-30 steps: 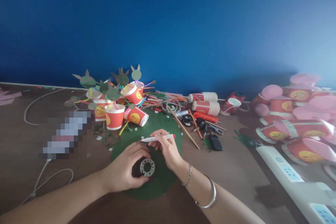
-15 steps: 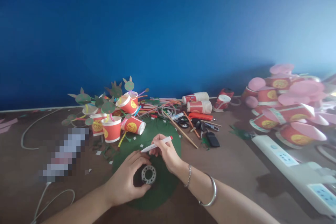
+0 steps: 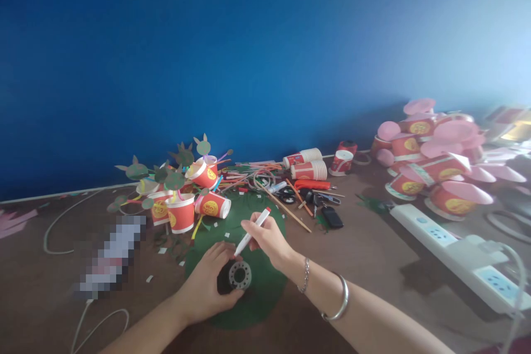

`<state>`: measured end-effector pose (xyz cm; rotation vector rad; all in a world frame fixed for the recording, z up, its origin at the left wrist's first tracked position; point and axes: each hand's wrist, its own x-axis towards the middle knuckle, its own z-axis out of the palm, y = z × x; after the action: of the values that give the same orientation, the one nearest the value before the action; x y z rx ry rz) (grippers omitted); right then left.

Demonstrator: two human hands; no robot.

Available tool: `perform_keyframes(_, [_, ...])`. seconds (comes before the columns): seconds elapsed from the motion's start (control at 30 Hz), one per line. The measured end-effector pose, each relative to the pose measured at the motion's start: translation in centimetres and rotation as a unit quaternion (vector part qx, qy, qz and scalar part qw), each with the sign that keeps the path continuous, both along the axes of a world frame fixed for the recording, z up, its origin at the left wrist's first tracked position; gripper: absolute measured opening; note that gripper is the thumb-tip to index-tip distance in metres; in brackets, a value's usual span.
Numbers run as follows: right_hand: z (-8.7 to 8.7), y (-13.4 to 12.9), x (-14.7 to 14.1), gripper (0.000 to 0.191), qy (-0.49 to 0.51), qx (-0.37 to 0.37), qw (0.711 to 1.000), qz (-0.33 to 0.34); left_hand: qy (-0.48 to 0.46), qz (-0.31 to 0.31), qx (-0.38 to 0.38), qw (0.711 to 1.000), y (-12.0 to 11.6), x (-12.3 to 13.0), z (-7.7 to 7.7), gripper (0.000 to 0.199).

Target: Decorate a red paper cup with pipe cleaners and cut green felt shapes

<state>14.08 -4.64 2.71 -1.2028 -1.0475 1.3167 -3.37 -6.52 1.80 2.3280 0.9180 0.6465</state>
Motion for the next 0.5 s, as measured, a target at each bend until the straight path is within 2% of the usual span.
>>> perform_keyframes(0.1, [-0.6,-1.1,0.0,0.034,-0.081,0.039,0.996,0.001,-0.006,-0.01,0.006,1.0,0.1,0.0,-0.1,0.041])
perform_keyframes(0.27, [-1.5,-2.3,-0.1,0.036,-0.197,0.157,0.968,-0.001,0.004,-0.015,0.014,1.0,0.1,-0.1,-0.2,0.041])
perform_keyframes(0.5, [-1.9,-2.5,-0.3,0.034,-0.271,0.178,0.945,0.041,0.004,-0.012,0.012,1.0,0.1,0.0,-0.3,0.044])
